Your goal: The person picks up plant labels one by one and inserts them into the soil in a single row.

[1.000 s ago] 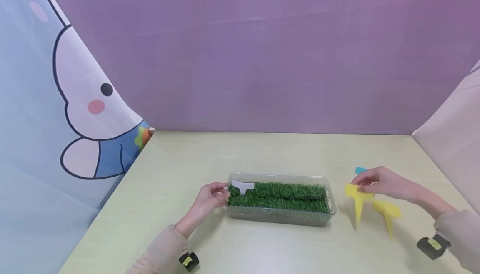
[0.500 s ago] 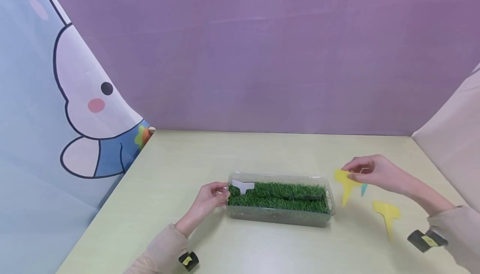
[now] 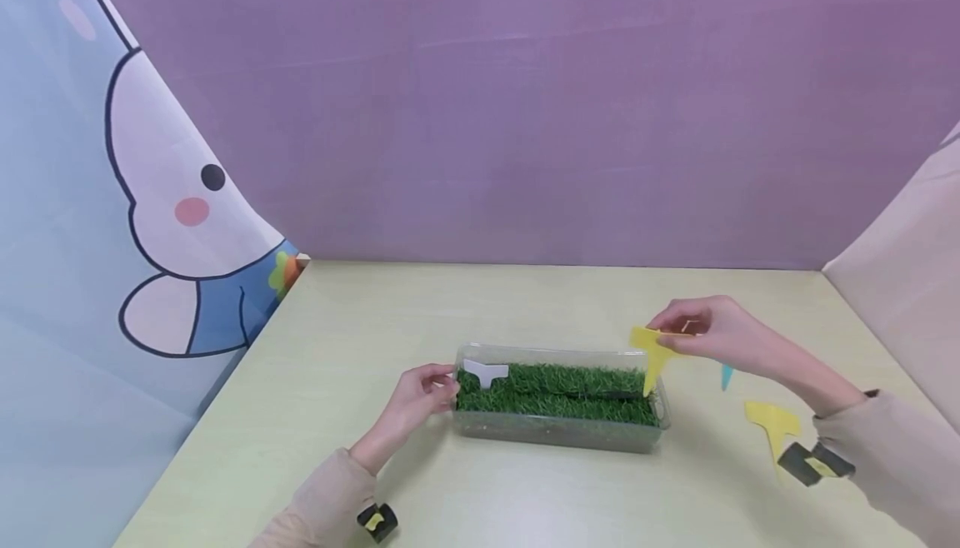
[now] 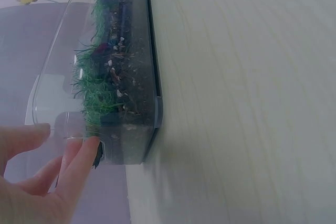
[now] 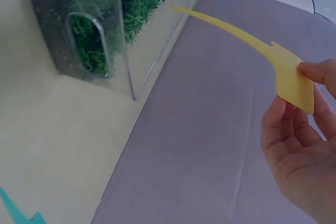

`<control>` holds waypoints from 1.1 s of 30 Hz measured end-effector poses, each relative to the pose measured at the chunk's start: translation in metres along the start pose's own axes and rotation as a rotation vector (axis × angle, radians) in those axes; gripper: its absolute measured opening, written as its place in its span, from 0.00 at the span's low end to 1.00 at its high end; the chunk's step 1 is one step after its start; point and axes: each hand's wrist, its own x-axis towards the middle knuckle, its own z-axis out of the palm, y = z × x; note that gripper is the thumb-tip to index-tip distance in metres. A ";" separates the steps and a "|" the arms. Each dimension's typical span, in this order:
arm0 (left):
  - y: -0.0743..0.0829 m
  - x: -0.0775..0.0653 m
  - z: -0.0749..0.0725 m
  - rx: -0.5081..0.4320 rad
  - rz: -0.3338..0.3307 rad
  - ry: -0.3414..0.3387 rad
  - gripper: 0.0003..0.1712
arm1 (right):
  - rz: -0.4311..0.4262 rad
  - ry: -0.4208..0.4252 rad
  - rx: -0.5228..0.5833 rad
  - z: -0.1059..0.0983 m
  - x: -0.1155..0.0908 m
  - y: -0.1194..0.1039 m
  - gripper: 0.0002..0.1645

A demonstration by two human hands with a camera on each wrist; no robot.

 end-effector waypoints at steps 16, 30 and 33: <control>0.001 0.000 -0.001 0.013 -0.004 0.009 0.20 | -0.060 -0.065 0.040 0.029 0.031 -0.018 0.05; 0.003 -0.002 0.000 0.001 -0.003 0.009 0.20 | -0.136 -0.077 -0.020 0.059 0.050 -0.026 0.04; 0.002 -0.002 0.001 -0.001 -0.003 0.012 0.20 | -0.141 -0.095 -0.038 0.066 0.054 -0.030 0.03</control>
